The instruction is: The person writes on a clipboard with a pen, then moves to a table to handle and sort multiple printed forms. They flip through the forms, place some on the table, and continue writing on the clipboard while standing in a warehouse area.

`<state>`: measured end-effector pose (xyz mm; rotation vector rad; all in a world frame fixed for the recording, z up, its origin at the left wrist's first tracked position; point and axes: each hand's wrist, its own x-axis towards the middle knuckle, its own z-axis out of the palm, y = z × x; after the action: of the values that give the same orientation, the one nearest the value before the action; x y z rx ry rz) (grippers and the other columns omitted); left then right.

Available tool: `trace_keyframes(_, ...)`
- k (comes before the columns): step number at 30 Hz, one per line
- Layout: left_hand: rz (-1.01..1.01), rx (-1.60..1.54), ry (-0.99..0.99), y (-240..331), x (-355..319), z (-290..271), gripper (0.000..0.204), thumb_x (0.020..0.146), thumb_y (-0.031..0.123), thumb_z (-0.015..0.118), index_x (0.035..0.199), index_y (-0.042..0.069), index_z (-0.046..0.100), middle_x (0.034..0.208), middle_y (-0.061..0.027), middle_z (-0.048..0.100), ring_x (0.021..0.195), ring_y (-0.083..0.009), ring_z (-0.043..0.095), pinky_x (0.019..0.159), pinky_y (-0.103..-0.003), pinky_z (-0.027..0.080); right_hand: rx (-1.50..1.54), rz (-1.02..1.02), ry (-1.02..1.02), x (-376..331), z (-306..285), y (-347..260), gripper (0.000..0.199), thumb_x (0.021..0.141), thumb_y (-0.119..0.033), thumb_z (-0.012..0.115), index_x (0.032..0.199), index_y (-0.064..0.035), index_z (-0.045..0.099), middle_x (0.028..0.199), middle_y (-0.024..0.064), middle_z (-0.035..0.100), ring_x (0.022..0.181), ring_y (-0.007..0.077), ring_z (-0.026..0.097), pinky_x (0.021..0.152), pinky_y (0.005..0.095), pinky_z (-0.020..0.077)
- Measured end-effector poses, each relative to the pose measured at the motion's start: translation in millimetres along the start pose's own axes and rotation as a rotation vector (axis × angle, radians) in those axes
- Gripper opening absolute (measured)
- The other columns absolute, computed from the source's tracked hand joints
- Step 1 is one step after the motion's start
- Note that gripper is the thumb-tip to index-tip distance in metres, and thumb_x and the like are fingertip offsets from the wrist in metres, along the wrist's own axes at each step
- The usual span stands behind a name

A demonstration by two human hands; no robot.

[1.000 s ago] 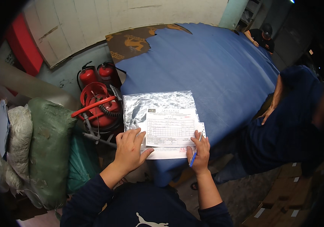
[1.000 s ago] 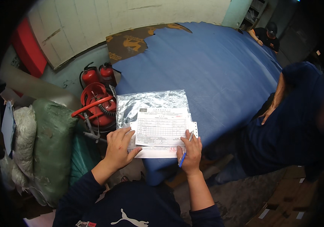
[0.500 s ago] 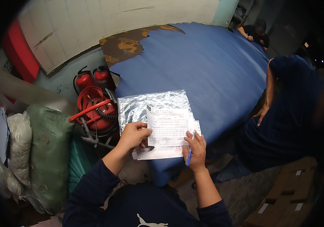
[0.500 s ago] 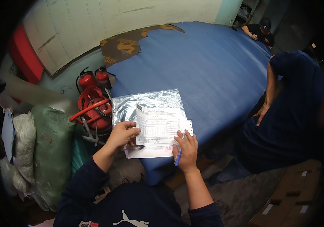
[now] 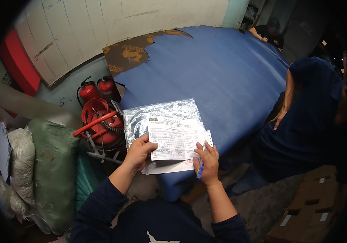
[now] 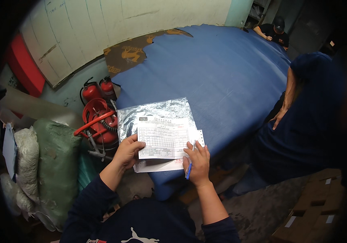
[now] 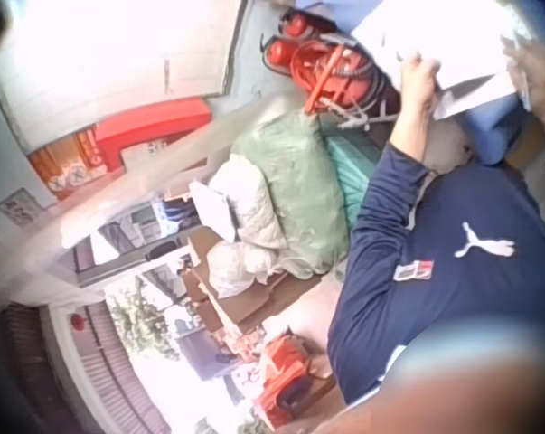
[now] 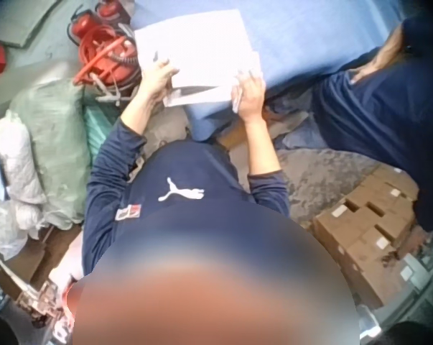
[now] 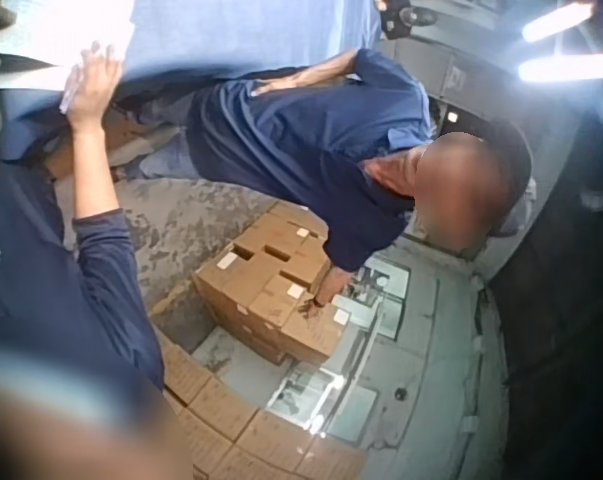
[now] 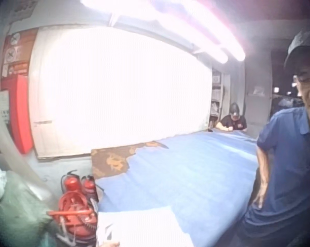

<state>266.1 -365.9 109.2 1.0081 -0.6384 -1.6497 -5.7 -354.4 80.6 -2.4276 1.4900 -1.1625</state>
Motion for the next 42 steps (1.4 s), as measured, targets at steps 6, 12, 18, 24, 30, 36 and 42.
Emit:
trace_keyframes(6, -0.032, -0.054, -0.035, -3.2, 1.2, -0.4, 0.029, 0.088, -0.007, 0.055, 0.117, -0.007, 0.062, 0.111, -0.0162, 0.069, 0.1, -0.0226, 0.068, 0.094, -0.034, 0.054, 0.007, 0.002, -0.003, -1.4, 1.2, 0.6, 0.032, 0.079, -0.01, 0.071, 0.111, -0.0121, 0.066, 0.125, 0.0084, 0.068, 0.129, 0.0353, 0.053, 0.111, 0.0555, 0.0321)
trace_keyframes(12, 0.004, -0.072, -0.065, -7.5, 2.7, -4.5, 0.03, 0.09, 0.003, 0.058, 0.119, -0.004, 0.062, 0.112, -0.0138, 0.07, 0.1, -0.0217, 0.068, 0.093, -0.036, 0.054, 0.01, 0.009, 0.0, -2.3, 2.6, 1.4, 0.033, 0.081, -0.012, 0.072, 0.113, -0.0135, 0.066, 0.126, 0.0053, 0.068, 0.13, 0.0329, 0.053, 0.112, 0.0551, 0.0324)
trace_keyframes(18, 0.038, -0.058, -0.074, 1.0, -2.6, -0.3, 0.031, 0.09, 0.004, 0.06, 0.119, -0.005, 0.061, 0.113, -0.0145, 0.069, 0.1, -0.023, 0.068, 0.093, -0.037, 0.053, 0.029, 0.02, -0.003, -1.6, 2.5, 0.0, 0.035, 0.081, -0.01, 0.071, 0.114, -0.0136, 0.066, 0.127, 0.0058, 0.068, 0.131, 0.0341, 0.052, 0.112, 0.0558, 0.031)
trace_keyframes(24, -0.002, -0.129, -0.125, 2.6, -6.4, 4.5, 0.03, 0.092, 0.006, 0.056, 0.118, -0.008, 0.061, 0.112, -0.0158, 0.07, 0.099, -0.0218, 0.068, 0.092, -0.033, 0.052, 0.053, 0.034, 0.012, -1.9, 2.7, 1.4, 0.036, 0.079, -0.008, 0.072, 0.114, -0.0127, 0.065, 0.125, 0.0065, 0.069, 0.13, 0.035, 0.053, 0.112, 0.0572, 0.0313)
trace_keyframes(30, -0.009, -0.122, -0.143, 5.9, -5.0, 4.6, 0.032, 0.092, 0.008, 0.057, 0.12, -0.008, 0.06, 0.115, -0.0163, 0.069, 0.103, -0.0226, 0.067, 0.093, -0.034, 0.052, 0.088, 0.044, 0.023, -0.9, 3.7, 0.9, 0.034, 0.08, -0.008, 0.071, 0.113, -0.0123, 0.066, 0.124, 0.0073, 0.069, 0.13, 0.0347, 0.053, 0.112, 0.0562, 0.0306)
trace_keyframes(36, 0.035, -0.086, -0.121, 7.0, -5.0, 10.9, 0.036, 0.093, 0.006, 0.06, 0.126, -0.008, 0.056, 0.12, -0.0175, 0.066, 0.107, -0.0245, 0.066, 0.097, -0.037, 0.052, 0.095, 0.049, 0.036, -1.0, 3.4, 2.3, 0.039, 0.076, -0.006, 0.072, 0.114, -0.0137, 0.065, 0.123, 0.0053, 0.07, 0.129, 0.0343, 0.054, 0.112, 0.055, 0.0307)
trace_keyframes(42, 0.023, -0.087, -0.133, 10.1, -6.7, 8.2, 0.036, 0.09, 0.005, 0.061, 0.123, -0.007, 0.058, 0.118, -0.0167, 0.067, 0.11, -0.0248, 0.065, 0.098, -0.036, 0.051, 0.097, 0.055, 0.035, -1.1, 2.7, 1.7, 0.037, 0.077, -0.007, 0.071, 0.113, -0.0137, 0.066, 0.123, 0.0057, 0.07, 0.129, 0.0337, 0.054, 0.112, 0.0546, 0.0302)
